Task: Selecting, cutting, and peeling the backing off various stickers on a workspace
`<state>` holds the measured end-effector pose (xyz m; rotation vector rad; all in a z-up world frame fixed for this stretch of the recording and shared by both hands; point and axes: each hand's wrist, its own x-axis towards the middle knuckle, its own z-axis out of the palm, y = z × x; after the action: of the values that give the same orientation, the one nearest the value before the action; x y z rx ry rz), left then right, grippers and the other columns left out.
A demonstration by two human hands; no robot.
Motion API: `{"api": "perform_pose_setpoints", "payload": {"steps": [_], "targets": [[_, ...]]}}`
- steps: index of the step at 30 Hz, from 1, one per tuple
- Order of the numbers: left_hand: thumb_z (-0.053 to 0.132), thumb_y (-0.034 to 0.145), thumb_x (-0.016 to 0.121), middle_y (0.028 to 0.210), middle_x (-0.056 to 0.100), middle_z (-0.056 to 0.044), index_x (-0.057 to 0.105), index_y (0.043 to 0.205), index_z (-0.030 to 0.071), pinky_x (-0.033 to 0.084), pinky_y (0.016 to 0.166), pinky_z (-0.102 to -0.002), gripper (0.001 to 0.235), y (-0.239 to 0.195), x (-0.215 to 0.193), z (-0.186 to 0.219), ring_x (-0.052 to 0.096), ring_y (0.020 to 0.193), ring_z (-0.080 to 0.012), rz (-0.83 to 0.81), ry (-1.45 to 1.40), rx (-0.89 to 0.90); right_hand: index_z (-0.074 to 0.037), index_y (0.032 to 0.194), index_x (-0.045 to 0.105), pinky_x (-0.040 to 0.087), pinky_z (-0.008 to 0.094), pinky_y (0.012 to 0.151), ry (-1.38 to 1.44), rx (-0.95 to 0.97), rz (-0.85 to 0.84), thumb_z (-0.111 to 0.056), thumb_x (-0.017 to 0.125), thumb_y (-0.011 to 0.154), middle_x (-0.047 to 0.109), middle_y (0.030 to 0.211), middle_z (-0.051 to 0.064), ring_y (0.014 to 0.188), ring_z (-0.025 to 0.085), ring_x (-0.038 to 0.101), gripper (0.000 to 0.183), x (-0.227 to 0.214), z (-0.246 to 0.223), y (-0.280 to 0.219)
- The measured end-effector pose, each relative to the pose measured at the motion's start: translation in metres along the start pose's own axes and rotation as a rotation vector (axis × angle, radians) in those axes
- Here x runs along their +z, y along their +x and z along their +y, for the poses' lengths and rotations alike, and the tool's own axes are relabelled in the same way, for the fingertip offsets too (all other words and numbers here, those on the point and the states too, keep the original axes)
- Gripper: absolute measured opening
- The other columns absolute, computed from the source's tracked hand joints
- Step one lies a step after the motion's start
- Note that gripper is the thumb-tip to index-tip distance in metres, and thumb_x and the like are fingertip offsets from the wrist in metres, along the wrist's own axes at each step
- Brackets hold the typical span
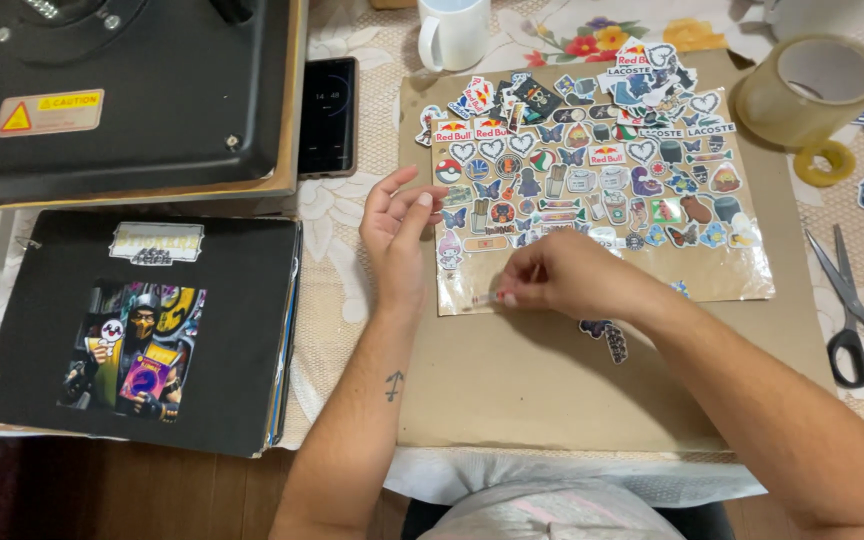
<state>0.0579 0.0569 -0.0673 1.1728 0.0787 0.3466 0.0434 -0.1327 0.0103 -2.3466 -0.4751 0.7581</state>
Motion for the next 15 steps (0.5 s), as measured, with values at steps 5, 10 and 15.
{"api": "perform_pose_setpoints", "payload": {"steps": [5,10,15], "targets": [[0.007,0.091,0.062,0.094,0.074,-0.016,0.058,0.121,0.004,0.052,0.073,-0.023,0.031,-0.001,0.004,-0.001,0.065,0.083,-0.0146,-0.003,0.004,-0.052,-0.012,0.099,0.079,0.052,0.035,0.076,0.056,0.074,0.155,-0.021,0.079,0.081,0.075,0.084,0.008,0.078,0.024,0.067,0.020,-0.035,0.045,-0.031],[0.007,0.088,0.062,0.093,0.076,-0.015,0.059,0.116,0.005,0.048,0.069,-0.025,0.028,-0.002,0.007,0.003,0.063,0.079,-0.0151,0.010,0.030,-0.100,-0.017,0.100,0.079,0.042,0.024,0.069,0.127,0.026,0.415,-0.023,0.082,0.084,0.067,0.078,-0.003,0.068,0.010,0.049,0.018,-0.062,0.088,-0.049],[0.008,0.088,0.062,0.091,0.075,-0.015,0.059,0.117,0.004,0.049,0.069,-0.024,0.029,-0.005,0.008,0.003,0.063,0.077,-0.0147,-0.017,0.068,-0.118,-0.019,0.098,0.082,0.039,0.027,0.061,0.058,0.124,0.318,-0.023,0.078,0.086,0.076,0.078,-0.004,0.063,0.010,0.048,0.013,-0.050,0.107,-0.039]]}}
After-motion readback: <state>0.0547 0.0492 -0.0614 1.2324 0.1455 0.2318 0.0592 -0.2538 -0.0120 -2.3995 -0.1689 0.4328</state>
